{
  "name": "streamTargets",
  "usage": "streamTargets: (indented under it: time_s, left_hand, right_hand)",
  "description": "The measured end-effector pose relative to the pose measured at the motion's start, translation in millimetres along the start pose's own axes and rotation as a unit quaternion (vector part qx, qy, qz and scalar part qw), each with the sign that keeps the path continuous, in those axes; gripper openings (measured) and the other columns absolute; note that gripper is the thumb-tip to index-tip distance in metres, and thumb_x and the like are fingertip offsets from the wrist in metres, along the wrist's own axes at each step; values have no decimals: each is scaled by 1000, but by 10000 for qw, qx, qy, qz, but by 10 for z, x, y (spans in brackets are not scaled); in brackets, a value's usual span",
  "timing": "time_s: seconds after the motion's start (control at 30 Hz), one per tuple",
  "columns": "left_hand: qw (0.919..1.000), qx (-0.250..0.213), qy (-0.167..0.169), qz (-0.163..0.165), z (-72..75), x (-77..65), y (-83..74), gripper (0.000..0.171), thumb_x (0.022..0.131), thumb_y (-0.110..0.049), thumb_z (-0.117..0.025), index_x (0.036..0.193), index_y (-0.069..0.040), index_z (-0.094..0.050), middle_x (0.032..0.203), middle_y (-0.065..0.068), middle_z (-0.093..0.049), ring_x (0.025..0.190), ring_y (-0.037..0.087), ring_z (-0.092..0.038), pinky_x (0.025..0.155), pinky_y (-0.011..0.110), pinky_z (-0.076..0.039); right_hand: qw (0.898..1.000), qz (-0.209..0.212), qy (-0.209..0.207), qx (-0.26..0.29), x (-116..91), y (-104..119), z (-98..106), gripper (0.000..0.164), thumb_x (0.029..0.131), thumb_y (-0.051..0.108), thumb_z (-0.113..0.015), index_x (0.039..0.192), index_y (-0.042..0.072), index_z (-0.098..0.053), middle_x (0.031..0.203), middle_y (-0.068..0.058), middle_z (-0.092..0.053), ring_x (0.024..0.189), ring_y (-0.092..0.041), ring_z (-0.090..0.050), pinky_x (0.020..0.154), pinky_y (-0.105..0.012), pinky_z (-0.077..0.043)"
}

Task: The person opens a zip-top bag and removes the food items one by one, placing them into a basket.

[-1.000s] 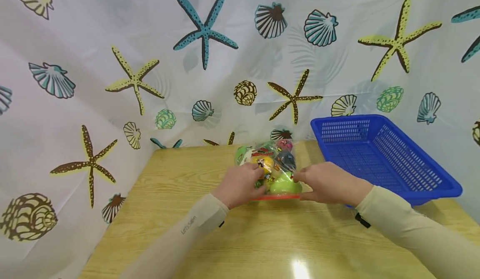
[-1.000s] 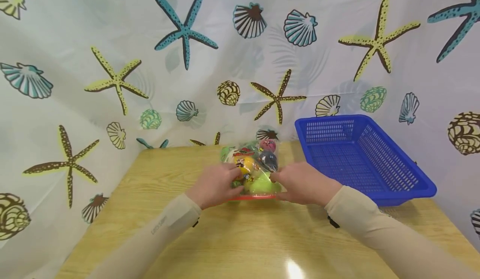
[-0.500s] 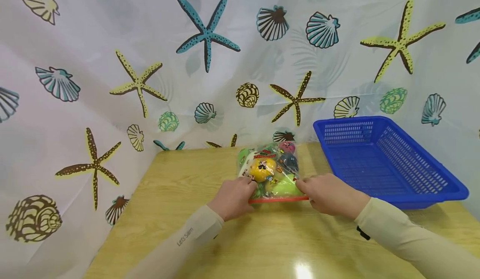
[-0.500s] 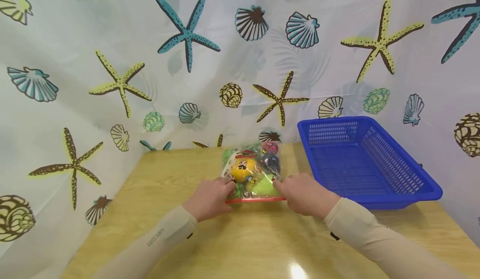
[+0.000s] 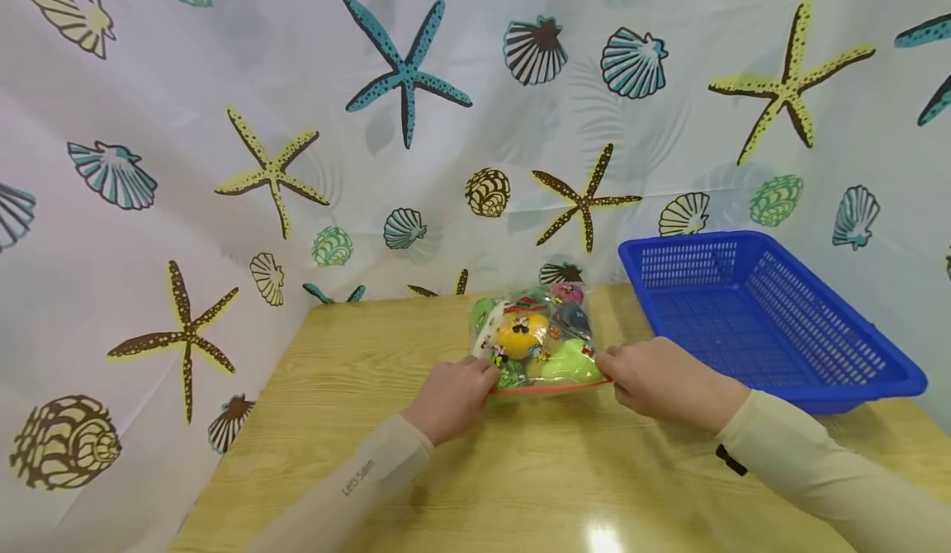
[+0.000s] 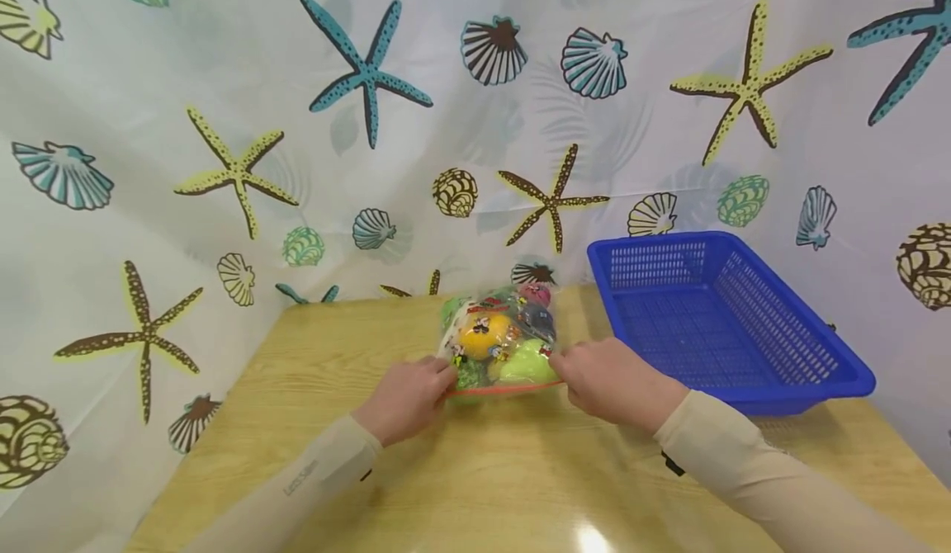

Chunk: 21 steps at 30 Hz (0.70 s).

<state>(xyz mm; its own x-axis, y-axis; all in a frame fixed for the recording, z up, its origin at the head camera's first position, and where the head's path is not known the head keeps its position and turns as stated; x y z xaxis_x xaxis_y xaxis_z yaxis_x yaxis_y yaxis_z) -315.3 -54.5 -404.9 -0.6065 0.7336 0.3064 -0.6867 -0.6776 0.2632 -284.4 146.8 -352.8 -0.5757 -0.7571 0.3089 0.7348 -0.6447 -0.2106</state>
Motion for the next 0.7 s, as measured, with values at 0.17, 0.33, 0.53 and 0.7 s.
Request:
streamTargets:
  time_s: [0.17,0.33,0.53,0.7]
  left_hand:
    - [9988,-208,-450,-19,234,28,37,7,85,-9,-65,86,-16,-66,83,-3,-63,71,12,-56,49,31,-53]
    - [9940,-523,-960,84,549,86,164,6,87,-11,-65,85,-16,-63,82,-3,-56,71,11,-51,50,29,-50]
    - [9831,-938,-1529,370,915,189,388,5,88,-9,-65,88,-14,-62,82,-2,-53,72,11,-48,54,29,-49]
    - [9752,-1119,-1844,495,1147,327,564,6,88,-5,-63,89,-10,-64,83,0,-54,73,12,-47,60,32,-50]
  right_hand:
    - [9998,-91,-139,-76,-18,-64,164,15,70,7,-61,70,16,-50,59,6,-48,46,-10,-40,35,-32,-37]
    - [9994,-246,-250,-43,1,-177,366,11,76,10,-64,80,13,-55,63,4,-54,50,-9,-44,37,-31,-40]
    - [9984,-416,-367,79,112,-314,613,8,81,12,-62,87,13,-57,73,4,-56,53,-9,-43,39,-27,-40]
    - [9974,-632,-345,32,215,-416,821,6,85,14,-59,89,14,-55,74,5,-53,52,-10,-42,40,-27,-39]
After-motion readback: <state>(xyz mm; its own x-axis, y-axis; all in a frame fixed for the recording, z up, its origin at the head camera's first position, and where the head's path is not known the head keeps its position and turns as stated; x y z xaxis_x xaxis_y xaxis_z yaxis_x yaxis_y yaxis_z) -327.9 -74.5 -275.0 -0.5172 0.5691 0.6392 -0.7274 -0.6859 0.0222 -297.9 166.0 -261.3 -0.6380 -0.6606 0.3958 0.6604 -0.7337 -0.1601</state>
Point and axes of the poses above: each hand's wrist, its own x-axis towards the middle knuckle, its own z-axis out of the back of the hand, y = z × x, the point moved 7 cm from there along x, towards the middle knuckle
